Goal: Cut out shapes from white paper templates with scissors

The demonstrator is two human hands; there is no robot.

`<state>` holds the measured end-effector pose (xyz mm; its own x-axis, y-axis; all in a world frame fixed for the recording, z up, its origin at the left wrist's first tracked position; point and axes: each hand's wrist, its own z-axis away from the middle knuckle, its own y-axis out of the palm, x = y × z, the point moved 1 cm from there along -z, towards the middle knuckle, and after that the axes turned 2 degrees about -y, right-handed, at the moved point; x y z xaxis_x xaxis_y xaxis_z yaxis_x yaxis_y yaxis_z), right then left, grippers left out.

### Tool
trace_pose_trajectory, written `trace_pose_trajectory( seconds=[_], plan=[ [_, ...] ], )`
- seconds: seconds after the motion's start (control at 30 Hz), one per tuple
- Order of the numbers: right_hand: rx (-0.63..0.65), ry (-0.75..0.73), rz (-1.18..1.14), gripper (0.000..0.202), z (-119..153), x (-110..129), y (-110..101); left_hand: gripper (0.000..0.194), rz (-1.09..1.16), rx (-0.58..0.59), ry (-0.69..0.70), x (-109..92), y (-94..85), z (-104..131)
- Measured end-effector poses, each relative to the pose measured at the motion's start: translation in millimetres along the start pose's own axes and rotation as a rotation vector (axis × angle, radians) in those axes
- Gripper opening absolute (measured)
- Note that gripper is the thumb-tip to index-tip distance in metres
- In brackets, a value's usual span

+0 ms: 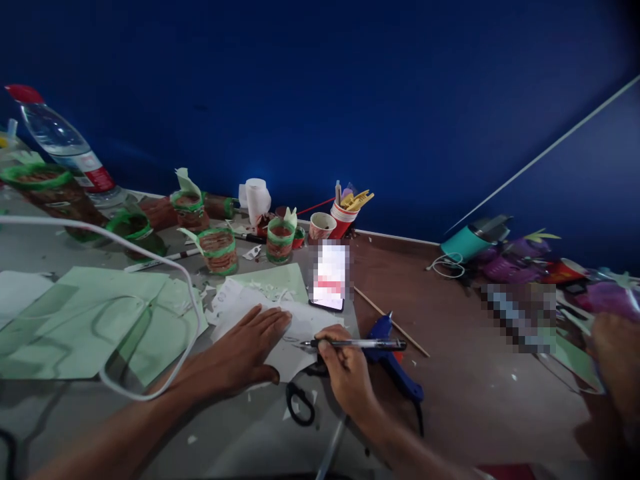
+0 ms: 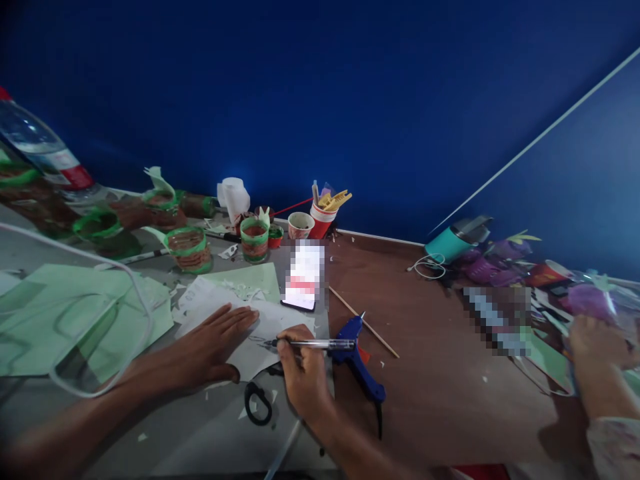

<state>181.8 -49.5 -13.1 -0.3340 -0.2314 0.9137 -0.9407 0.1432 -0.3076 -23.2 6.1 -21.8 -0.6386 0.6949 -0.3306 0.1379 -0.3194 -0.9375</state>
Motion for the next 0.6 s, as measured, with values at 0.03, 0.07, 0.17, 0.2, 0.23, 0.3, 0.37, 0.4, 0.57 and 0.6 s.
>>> trace_pose_trajectory(
  seconds=[0.03,0.07,0.17,0.2,0.23,0.3,0.37,0.4,0.57,0.6],
  plan=[
    [0.004,0.029,0.000,0.012,0,0,-1,0.090,-0.002,0.009,-0.001,-1,-2.1,1],
    [0.014,0.060,-0.002,0.013,0,-1,-1,0.087,-0.003,0.025,-0.002,-3,-4.4,1],
    [0.050,0.115,-0.016,0.013,2,-3,-3,0.086,-0.005,0.051,-0.002,-6,-9.1,2],
    [0.065,0.117,-0.023,0.013,2,-3,-3,0.087,-0.007,0.049,0.001,-6,-9.5,2],
    [0.081,0.116,-0.031,0.012,2,-3,-3,0.089,-0.010,0.047,0.004,-6,-9.1,2],
    [0.107,0.117,-0.052,0.012,2,-3,-4,0.091,-0.012,0.037,0.007,-4,-6.8,2],
    [0.118,0.141,-0.073,0.012,1,-2,-4,0.093,-0.009,0.029,0.004,-3,-3.9,2],
    [0.119,0.159,-0.080,0.012,1,-2,-4,0.094,-0.008,0.027,0.003,-2,-2.6,2],
    [0.123,0.220,-0.094,0.011,-1,-2,-6,0.093,0.000,0.010,0.007,1,2.0,2],
    [0.121,0.225,-0.096,0.011,-1,-2,-5,0.092,0.005,0.005,0.008,1,2.6,2]
  ],
)
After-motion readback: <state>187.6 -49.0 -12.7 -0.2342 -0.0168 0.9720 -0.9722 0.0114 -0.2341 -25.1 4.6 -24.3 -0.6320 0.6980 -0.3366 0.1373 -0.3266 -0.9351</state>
